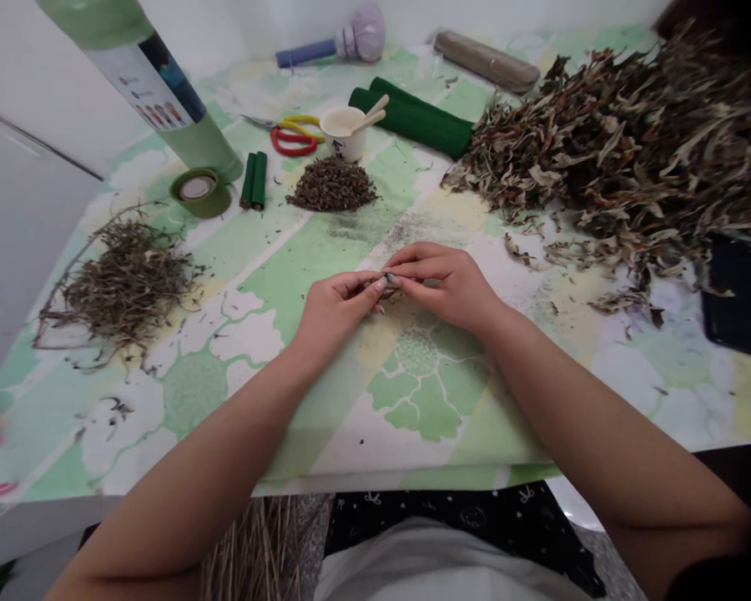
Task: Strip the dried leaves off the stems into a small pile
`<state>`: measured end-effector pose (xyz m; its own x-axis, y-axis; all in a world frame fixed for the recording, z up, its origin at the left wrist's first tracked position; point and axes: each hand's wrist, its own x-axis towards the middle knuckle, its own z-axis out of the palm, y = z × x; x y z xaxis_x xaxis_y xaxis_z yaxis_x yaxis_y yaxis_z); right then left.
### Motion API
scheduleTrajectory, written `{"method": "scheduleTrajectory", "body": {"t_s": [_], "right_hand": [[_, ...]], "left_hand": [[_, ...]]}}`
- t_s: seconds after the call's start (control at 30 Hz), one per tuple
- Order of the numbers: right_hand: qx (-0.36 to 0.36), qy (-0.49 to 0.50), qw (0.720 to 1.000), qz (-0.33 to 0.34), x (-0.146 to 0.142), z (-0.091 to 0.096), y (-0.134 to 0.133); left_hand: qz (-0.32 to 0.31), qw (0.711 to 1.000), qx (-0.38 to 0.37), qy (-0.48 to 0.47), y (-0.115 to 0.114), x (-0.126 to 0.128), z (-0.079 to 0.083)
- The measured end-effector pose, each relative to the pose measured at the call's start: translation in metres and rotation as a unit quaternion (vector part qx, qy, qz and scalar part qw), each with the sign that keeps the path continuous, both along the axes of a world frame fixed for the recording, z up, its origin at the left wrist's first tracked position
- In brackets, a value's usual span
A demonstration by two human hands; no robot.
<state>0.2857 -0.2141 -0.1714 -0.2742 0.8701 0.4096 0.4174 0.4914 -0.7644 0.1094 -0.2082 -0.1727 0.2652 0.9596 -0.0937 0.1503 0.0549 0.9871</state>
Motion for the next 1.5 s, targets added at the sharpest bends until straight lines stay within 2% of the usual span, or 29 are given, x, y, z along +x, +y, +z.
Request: {"method": "scheduleTrajectory", "body": {"t_s": [0.37, 0.87, 0.97, 1.3, 1.4, 1.5], "right_hand": [[-0.009, -0.001, 1.000, -0.025, 0.001, 0.002, 0.000], [-0.009, -0.016, 1.000, -0.005, 0.001, -0.002, 0.002], [-0.007, -0.013, 1.000, -0.022, 0.001, -0.001, 0.002], [-0.008, -0.006, 0.988, -0.151, 0.009, -0.004, 0.008], [0.001, -0.003, 0.988, -0.153, 0.011, -0.005, 0.009], [0.006, 0.012, 0.993, -0.115, 0.011, -0.003, 0.009]], "left_hand": [[0.004, 1.000, 0.018, 0.006, 0.001, -0.002, -0.001], [-0.014, 1.000, 0.000, 0.005, 0.001, -0.001, -0.002], [-0.015, 1.000, -0.008, -0.007, 0.001, 0.000, -0.002], [-0.009, 0.999, -0.003, -0.038, 0.004, -0.002, -0.004], [-0.010, 1.000, -0.009, -0.021, 0.004, -0.003, -0.005], [-0.012, 1.000, -0.014, -0.022, 0.004, -0.003, -0.004]]}}
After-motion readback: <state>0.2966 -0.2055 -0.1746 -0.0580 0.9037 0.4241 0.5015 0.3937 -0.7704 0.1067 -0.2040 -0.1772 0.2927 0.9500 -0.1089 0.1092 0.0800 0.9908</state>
